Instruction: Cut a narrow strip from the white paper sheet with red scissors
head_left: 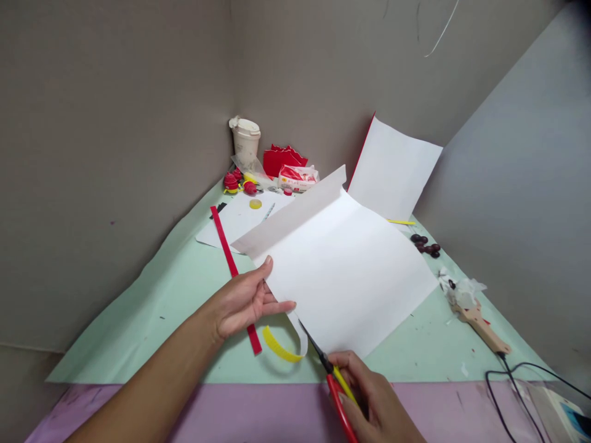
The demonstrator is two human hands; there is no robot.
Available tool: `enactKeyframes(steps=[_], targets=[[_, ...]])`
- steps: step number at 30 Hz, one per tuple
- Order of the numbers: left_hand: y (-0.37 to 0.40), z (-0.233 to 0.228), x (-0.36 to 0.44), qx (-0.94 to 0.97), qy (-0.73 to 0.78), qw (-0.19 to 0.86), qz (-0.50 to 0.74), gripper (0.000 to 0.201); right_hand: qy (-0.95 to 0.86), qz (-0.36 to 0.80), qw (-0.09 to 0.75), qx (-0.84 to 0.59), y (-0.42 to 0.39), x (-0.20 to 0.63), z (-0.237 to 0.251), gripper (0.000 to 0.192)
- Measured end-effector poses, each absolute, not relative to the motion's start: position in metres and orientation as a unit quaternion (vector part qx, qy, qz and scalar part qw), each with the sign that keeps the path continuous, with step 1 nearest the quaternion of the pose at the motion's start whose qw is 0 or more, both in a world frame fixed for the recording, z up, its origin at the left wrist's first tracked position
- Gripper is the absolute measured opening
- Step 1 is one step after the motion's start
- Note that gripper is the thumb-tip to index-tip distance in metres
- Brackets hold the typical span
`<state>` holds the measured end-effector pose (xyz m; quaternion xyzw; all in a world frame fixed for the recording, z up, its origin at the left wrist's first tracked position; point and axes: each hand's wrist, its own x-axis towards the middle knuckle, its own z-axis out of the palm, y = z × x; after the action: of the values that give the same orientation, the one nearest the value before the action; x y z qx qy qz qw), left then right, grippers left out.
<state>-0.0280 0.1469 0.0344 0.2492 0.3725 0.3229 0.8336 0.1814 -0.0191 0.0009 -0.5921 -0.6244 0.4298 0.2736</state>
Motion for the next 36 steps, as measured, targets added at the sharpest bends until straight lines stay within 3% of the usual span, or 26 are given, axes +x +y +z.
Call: enactKeyframes(steps=[36], targets=[[0.1447, 0.0375, -0.0265, 0.244, 0.362, 0.844, 0.311, 0.037, -0.628, 0.410, 0.274, -0.602, -0.0185, 0.1758, 0.0084, 0.027]])
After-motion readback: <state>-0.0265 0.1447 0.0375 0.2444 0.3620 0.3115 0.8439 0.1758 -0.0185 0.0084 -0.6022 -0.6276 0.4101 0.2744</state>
